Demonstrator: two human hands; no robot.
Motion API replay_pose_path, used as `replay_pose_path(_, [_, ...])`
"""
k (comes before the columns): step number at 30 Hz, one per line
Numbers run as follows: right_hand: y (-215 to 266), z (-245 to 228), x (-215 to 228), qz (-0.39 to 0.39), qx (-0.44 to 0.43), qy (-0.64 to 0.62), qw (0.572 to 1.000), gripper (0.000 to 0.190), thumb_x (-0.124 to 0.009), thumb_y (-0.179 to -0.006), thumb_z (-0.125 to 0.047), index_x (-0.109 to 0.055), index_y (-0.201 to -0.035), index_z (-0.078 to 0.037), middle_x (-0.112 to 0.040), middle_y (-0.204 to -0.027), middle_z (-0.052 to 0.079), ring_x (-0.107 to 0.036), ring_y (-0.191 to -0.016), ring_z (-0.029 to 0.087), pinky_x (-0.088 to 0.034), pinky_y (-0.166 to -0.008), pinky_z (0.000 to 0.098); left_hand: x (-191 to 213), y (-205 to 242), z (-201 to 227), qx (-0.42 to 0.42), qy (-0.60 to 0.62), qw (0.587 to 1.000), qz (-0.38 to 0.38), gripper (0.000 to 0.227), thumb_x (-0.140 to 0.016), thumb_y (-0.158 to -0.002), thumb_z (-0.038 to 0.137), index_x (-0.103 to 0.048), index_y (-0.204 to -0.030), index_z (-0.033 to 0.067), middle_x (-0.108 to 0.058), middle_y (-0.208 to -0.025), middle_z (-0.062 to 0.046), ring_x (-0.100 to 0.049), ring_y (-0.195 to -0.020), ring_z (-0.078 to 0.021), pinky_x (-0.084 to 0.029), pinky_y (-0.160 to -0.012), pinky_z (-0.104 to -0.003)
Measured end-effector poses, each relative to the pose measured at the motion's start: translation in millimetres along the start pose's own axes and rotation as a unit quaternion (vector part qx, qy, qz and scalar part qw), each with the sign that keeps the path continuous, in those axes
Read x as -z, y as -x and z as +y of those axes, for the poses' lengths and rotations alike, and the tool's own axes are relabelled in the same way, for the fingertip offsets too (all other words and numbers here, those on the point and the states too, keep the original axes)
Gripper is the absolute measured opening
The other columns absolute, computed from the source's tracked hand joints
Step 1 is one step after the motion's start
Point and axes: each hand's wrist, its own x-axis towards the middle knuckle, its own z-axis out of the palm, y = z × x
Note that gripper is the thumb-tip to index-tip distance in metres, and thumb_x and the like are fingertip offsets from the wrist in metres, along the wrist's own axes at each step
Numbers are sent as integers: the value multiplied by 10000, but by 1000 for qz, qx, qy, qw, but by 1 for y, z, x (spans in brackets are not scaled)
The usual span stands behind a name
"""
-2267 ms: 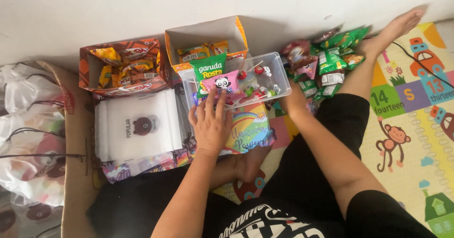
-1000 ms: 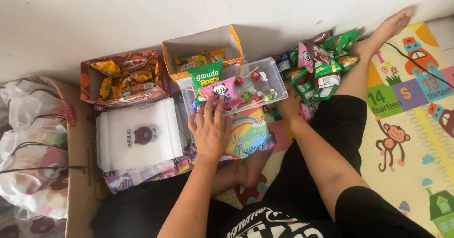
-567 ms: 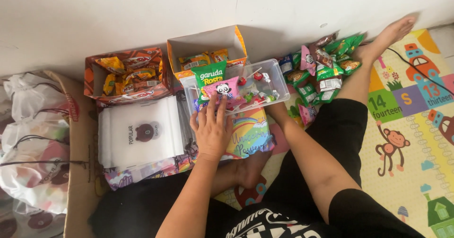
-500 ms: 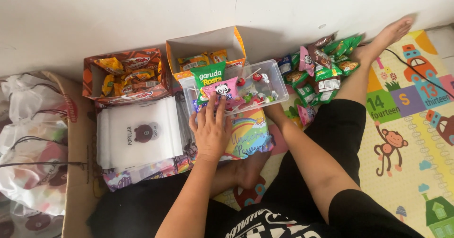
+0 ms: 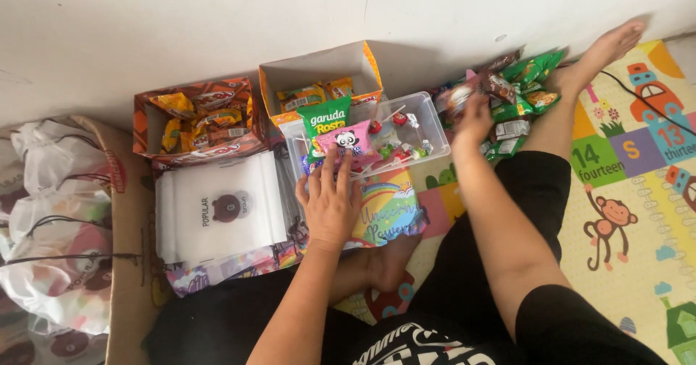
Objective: Packing small snack packets like candies and chips into small white gift bags while sitting on the floor.
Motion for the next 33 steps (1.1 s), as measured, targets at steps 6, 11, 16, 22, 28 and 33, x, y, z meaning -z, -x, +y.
replay_pose_path(6, [-56, -37, 23, -89, -123, -223, 963, 442, -753, -913, -576, -633, -1270, -345, -593, -1241, 54, -807, -889, 310, -769, -776, 396, -1, -1, 1, -4, -4, 1000, 5, 657, -714, -831, 330, -525, -1457, 270, -507, -1496, -16, -538, -1153, -196, -270, -1062, -469])
replay_pose_path(11, [-36, -22, 66, 45, 9, 89, 995, 494, -725, -1039, -486, -495, -1466, -389, -358, -1511, 27, -453, -1358, 307, -468, -1011, 540, -3, 0, 1, -7, -11, 1000, 9, 645, -708, -828, 344, -536, -1446, 274, -510, -1495, -12, -538, -1150, -197, -275, -1061, -468])
replay_pose_path(16, [-70, 64, 83, 134, -19, 295, 946, 599, -753, -1003, -506, -473, -1500, -322, -360, -1531, 114, -368, -1462, 346, -289, -1189, 533, -4, -2, 2, -16, -23, 1000, 10, 666, -725, -807, 357, -544, -1443, 276, -525, -1477, -14, -541, -1140, -205, -277, -1059, -471])
replay_pose_path(22, [14, -7, 68, -12, -119, 347, 930, 705, -770, -847, -678, -489, -1473, -518, -115, -1661, 50, -441, -1411, 442, -348, -1192, 540, -2, -1, 3, -15, -26, 1000, 0, 698, -749, -800, 342, -525, -1458, 269, -505, -1499, -13, -535, -1147, -211, -281, -1055, -478])
replay_pose_path(28, [-5, 28, 83, 90, -71, 265, 957, 712, -838, -868, -591, -495, -1473, -440, -247, -1560, 53, -514, -1365, 363, -411, -1179, 450, 0, 3, 3, -11, -16, 1000, -3, 670, -742, -829, 334, -527, -1458, 255, -519, -1483, -25, -541, -1147, -219, -278, -1054, -484])
replay_pose_path(33, [-15, 23, 82, -64, -200, 95, 973, 817, -704, -1038, -554, -150, -1623, -420, -122, -1686, 205, -263, -1510, 500, -288, -1103, 779, 0, 0, 2, -11, -8, 1000, -5, 665, -732, -843, 326, -513, -1467, 252, -503, -1494, -24, -532, -1154, -221, -266, -1059, -482])
